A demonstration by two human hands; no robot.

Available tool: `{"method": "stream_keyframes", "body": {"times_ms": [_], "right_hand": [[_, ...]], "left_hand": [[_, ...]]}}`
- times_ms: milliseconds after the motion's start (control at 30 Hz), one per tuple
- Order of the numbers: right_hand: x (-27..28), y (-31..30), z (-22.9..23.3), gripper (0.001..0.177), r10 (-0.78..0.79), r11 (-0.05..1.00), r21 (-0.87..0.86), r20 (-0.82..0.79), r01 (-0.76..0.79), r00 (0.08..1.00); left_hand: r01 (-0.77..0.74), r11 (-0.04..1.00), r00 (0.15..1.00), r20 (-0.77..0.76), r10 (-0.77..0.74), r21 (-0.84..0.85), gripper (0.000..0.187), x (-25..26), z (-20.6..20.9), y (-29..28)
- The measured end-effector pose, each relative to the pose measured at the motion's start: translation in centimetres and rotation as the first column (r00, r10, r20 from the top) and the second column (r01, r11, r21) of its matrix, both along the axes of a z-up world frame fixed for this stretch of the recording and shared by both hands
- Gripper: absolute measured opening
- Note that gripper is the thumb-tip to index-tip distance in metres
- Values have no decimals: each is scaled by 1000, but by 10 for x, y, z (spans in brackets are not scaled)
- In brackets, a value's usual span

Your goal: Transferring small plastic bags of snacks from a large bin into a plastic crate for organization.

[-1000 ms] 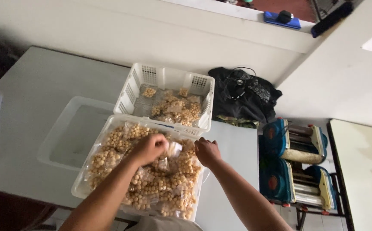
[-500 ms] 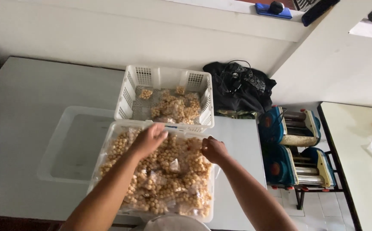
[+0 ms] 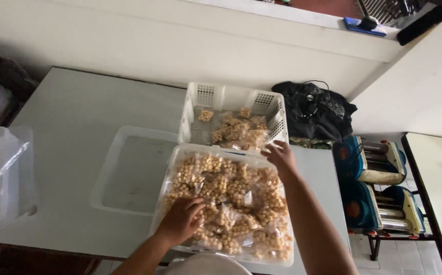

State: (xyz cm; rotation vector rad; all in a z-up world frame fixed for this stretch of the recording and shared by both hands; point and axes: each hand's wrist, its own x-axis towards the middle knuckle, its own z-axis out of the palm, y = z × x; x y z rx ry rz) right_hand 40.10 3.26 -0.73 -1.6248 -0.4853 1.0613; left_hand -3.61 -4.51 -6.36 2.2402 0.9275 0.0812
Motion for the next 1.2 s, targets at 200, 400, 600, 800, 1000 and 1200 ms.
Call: {"method": "stream_keyframes", "body": {"times_ms": [200, 400, 600, 800, 1000, 1200], "right_hand": [[-157, -65, 66, 56, 503, 830, -411, 260, -377, 824], [-167, -105, -35, 101, 791, 603, -702, 587, -379, 171], [-158, -119, -34, 83, 634, 715, -527, 765, -460, 109], [-125, -114, 11, 69, 507, 854, -175, 495, -490, 706], [-52, -138, -23, 58, 622, 729, -684, 683, 35, 383], [-52, -142, -35, 16, 709, 702, -682, 640, -204, 298]], "left_hand": [[11, 972, 976, 207, -62, 236, 52, -9, -19, -3], [-36, 945, 940, 333, -79, 324, 55, -10, -29, 0], [-58, 941, 939, 339, -62, 332, 58, -10, -30, 1], [-29, 939, 950, 302, -81, 343, 52, -12, -35, 1], [-40, 945, 956, 286, -57, 323, 50, -12, -37, 1], [-55, 933, 957, 284, -52, 357, 49, -10, -39, 1]]}}
